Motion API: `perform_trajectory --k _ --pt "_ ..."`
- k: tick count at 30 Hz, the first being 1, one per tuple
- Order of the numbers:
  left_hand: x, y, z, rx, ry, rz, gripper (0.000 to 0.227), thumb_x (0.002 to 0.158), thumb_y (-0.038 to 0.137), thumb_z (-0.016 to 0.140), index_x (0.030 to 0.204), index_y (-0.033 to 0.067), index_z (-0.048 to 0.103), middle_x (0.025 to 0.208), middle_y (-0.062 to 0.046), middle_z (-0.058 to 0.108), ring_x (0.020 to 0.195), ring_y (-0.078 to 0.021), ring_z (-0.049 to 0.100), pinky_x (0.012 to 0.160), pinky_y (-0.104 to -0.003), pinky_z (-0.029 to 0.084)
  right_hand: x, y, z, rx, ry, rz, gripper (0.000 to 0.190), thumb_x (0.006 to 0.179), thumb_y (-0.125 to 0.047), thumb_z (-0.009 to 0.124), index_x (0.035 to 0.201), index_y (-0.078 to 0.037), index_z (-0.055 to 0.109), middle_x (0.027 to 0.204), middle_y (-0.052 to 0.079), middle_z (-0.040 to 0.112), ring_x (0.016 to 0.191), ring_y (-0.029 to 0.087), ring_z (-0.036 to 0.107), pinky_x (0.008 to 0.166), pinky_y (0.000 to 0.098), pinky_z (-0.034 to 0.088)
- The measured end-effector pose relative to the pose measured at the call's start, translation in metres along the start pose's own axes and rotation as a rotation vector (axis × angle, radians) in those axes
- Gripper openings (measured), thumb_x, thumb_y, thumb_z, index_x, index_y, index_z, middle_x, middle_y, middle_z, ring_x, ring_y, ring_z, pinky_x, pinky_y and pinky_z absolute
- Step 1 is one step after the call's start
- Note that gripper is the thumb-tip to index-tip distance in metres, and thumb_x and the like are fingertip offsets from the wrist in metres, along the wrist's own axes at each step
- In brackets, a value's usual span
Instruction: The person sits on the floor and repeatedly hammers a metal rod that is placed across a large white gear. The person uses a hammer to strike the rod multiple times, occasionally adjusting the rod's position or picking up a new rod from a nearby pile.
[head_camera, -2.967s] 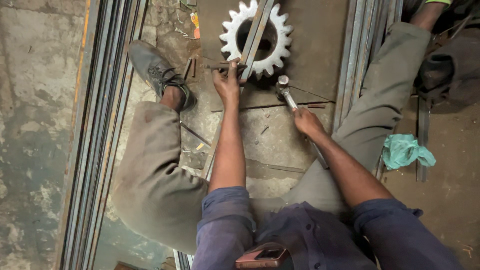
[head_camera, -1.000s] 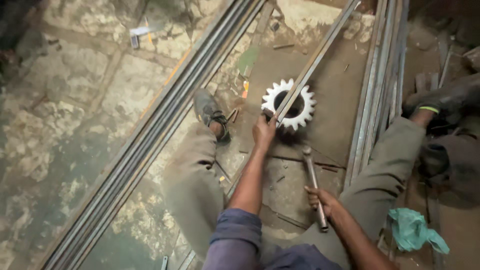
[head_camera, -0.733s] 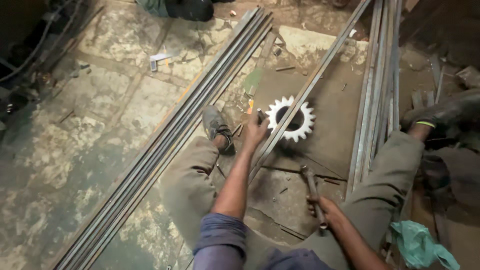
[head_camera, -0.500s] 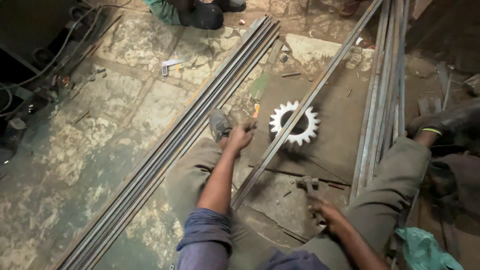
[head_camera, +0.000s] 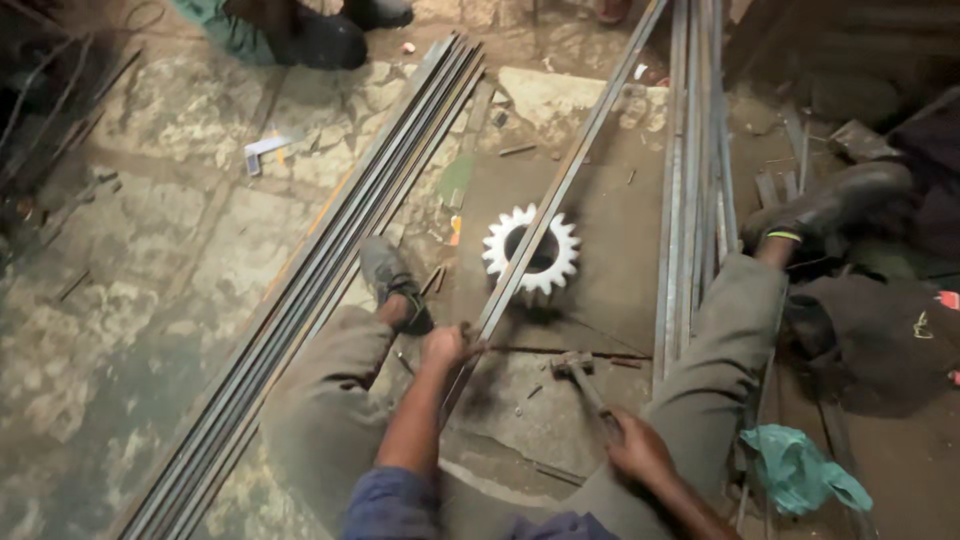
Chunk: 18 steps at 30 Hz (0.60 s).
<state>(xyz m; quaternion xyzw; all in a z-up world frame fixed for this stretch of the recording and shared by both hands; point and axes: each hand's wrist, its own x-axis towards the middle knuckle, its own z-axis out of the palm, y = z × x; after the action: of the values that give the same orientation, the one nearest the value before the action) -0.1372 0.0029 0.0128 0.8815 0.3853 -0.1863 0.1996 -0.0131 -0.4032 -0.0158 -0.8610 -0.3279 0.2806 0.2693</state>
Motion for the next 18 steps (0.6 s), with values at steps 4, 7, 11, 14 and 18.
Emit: perform_trajectory --k 4,7,11,14,18 --pt "-0.010 0.006 0.009 0.101 -0.094 0.020 0.074 0.074 0.061 0.081 0.132 0.0192 0.060 0.117 -0.016 0.071 0.112 -0.0360 0.067 0.092 -0.050 0.054 -0.003 -0.025 -0.003 -0.066 0.043 0.098 0.048 0.082 -0.042 0.073 0.124 -0.019 0.067 0.121 0.011 0.073 0.111 0.034 0.069 0.093 0.0420 0.056" --pt "-0.016 0.003 0.025 0.111 0.007 0.051 0.066 0.077 0.056 0.079 0.128 0.0160 0.062 0.114 -0.017 0.072 0.108 -0.0373 0.069 0.091 -0.050 0.055 -0.007 -0.034 -0.015 -0.074 0.069 0.050 0.048 0.081 -0.044 0.074 0.121 -0.018 0.070 0.118 0.011 0.073 0.109 0.034 0.069 0.092 0.0420 0.055" --pt "-0.010 -0.001 0.046 -0.088 0.085 -0.030 0.053 0.079 0.044 0.075 0.123 0.0168 0.066 0.105 -0.018 0.074 0.101 -0.0389 0.070 0.088 -0.052 0.055 -0.012 -0.044 -0.029 -0.021 0.049 0.088 0.043 0.081 -0.044 0.075 0.115 -0.017 0.073 0.115 0.011 0.074 0.107 0.031 0.070 0.092 0.0402 0.056" --pt "0.012 0.002 0.062 -0.105 0.225 0.050 0.051 0.076 0.042 0.076 0.119 0.0154 0.068 0.100 -0.018 0.074 0.096 -0.0396 0.070 0.085 -0.053 0.055 -0.013 -0.046 -0.032 0.030 0.064 0.135 0.040 0.081 -0.042 0.074 0.111 -0.015 0.074 0.114 0.010 0.075 0.107 0.031 0.071 0.092 0.0399 0.056" --pt "0.048 0.022 0.083 -0.132 0.258 -0.078 0.042 0.079 0.037 0.074 0.114 0.0133 0.071 0.098 -0.019 0.075 0.094 -0.0401 0.072 0.084 -0.054 0.056 -0.019 -0.042 -0.031 0.036 0.081 0.152 0.041 0.080 -0.040 0.075 0.111 -0.014 0.075 0.114 0.009 0.075 0.106 0.031 0.072 0.090 0.0390 0.057"
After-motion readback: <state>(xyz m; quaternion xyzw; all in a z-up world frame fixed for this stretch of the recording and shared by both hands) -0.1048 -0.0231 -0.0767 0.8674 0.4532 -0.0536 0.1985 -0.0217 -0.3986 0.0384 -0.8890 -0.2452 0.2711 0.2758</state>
